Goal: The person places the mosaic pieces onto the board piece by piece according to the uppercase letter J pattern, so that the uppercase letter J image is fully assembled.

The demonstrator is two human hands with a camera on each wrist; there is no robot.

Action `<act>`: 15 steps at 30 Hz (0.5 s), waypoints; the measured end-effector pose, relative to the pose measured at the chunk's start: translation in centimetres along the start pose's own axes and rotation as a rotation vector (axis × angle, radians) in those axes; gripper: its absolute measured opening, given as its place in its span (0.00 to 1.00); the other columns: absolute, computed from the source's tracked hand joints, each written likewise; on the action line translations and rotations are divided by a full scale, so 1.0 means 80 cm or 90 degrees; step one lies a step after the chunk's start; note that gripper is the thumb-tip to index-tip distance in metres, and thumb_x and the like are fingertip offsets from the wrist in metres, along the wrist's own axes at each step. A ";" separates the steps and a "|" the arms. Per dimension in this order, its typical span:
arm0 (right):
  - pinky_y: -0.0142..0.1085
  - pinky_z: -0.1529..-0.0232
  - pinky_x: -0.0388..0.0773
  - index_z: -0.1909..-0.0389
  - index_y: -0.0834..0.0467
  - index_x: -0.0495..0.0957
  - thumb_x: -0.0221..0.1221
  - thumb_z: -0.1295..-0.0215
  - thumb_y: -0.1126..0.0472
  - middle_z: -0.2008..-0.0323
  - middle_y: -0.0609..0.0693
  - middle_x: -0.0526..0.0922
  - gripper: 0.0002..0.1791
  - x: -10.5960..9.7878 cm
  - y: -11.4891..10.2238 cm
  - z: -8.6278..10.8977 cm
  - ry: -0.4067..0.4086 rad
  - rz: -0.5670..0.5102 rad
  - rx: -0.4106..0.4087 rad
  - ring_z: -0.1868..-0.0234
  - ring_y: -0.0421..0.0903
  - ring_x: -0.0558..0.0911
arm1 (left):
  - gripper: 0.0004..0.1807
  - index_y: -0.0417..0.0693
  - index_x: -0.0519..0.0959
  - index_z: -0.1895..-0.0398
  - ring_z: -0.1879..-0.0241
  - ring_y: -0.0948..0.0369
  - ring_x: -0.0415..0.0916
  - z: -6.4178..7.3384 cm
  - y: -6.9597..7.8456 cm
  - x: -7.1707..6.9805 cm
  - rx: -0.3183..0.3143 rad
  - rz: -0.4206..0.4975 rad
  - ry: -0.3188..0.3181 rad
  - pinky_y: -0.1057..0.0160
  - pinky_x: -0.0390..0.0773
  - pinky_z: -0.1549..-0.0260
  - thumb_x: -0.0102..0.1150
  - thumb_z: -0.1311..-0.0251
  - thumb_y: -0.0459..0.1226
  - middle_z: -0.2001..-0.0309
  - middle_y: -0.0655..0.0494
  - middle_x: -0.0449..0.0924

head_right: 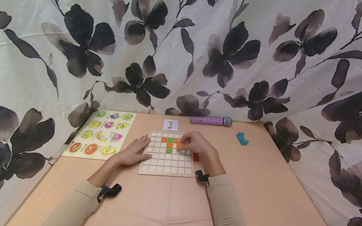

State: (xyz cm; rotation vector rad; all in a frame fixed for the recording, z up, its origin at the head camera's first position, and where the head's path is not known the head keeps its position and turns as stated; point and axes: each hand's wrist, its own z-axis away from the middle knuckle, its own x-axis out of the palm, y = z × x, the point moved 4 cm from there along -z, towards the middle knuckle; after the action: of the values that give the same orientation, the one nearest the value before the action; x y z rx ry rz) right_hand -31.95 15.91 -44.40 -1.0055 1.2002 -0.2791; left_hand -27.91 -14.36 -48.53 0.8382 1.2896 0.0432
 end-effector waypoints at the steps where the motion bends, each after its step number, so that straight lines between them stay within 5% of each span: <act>1: 0.33 0.63 0.82 0.59 0.60 0.86 0.77 0.45 0.66 0.66 0.50 0.86 0.14 0.002 -0.001 -0.001 -0.005 -0.002 -0.002 0.66 0.47 0.81 | 0.50 0.34 0.51 0.18 0.16 0.40 0.35 0.000 0.000 0.000 0.000 0.000 0.000 0.37 0.35 0.19 0.59 0.28 0.55 0.16 0.35 0.40; 15: 0.33 0.63 0.83 0.62 0.57 0.87 0.78 0.46 0.65 0.67 0.49 0.86 0.12 0.024 -0.011 -0.008 -0.044 -0.025 -0.015 0.67 0.47 0.81 | 0.50 0.34 0.51 0.18 0.16 0.40 0.35 0.001 0.001 -0.001 -0.003 0.003 0.001 0.37 0.35 0.19 0.59 0.29 0.55 0.16 0.35 0.40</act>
State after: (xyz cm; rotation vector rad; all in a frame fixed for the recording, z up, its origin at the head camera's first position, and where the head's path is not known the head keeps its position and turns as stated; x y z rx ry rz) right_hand -31.54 13.85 -44.97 -1.0525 1.1247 -0.2600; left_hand -27.86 -14.38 -48.40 0.8380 1.2880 0.0505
